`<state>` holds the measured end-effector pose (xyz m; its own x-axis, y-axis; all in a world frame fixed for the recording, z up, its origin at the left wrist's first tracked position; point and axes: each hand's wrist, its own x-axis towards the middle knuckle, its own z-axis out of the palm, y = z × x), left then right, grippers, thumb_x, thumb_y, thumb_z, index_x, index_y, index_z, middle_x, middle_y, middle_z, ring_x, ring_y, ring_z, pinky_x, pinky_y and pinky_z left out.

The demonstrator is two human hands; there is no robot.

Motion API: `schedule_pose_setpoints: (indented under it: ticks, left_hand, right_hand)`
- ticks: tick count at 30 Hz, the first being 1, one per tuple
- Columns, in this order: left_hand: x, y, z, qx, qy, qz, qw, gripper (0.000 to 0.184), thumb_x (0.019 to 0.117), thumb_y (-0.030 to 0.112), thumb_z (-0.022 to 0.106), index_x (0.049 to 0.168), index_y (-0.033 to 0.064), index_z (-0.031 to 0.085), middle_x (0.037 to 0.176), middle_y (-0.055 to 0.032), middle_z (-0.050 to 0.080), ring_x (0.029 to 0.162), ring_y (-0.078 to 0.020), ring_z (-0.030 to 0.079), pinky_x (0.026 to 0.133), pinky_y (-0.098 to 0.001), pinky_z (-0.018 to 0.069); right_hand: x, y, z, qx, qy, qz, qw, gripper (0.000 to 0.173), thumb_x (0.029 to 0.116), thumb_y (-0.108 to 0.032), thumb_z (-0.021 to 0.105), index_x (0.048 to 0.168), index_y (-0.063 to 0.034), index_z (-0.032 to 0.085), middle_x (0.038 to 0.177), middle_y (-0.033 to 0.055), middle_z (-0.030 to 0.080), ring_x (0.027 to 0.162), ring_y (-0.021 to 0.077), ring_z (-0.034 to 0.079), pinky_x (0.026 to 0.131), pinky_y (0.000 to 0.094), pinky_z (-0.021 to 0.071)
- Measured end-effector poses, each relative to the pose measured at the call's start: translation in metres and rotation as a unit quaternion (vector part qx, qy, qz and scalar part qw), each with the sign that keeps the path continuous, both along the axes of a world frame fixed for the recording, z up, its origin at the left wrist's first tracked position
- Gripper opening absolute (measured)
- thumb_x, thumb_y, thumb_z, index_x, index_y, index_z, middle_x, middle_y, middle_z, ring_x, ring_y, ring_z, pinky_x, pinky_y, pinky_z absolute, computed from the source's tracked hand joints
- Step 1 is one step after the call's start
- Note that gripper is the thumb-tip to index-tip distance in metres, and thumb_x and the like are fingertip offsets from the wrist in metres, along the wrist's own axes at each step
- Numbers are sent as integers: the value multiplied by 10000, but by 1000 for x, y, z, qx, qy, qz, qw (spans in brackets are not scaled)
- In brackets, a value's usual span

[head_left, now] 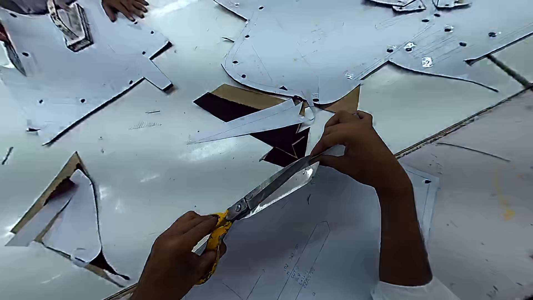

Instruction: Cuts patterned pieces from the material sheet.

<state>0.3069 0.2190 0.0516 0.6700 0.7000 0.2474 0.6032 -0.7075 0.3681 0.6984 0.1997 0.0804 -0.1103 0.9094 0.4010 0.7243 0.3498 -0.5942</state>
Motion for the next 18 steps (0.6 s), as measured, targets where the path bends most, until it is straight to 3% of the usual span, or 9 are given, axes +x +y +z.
schedule_pose_setpoints:
  ticks: [4,10,18]
  left_hand:
    - [2,1,1,3,-3,1,1000,291,776,338,665,897,96,772,830,-8,707,776,-100,627,670,-244,512]
    - [5,2,1,3,0,4,1000,272,772,321,667,891,101,775,827,-2,706,746,-94,621,629,-237,511]
    - [11,2,1,-4,0,-3,1000,282,759,307,661,896,92,783,806,12,688,711,-63,594,588,-203,477]
  right_hand:
    - [-1,-1,1,-10,22,-13,1000,110,748,-152,858,837,-167,795,819,11,691,949,224,635,992,644,293]
    - [-1,2,3,-23,31,-11,999,512,687,-116,875,1131,-81,621,754,-20,695,821,193,680,961,677,341]
    - [0,1,4,-22,45,-5,999,543,704,-118,857,1167,-75,577,740,-30,678,826,167,671,977,672,326]
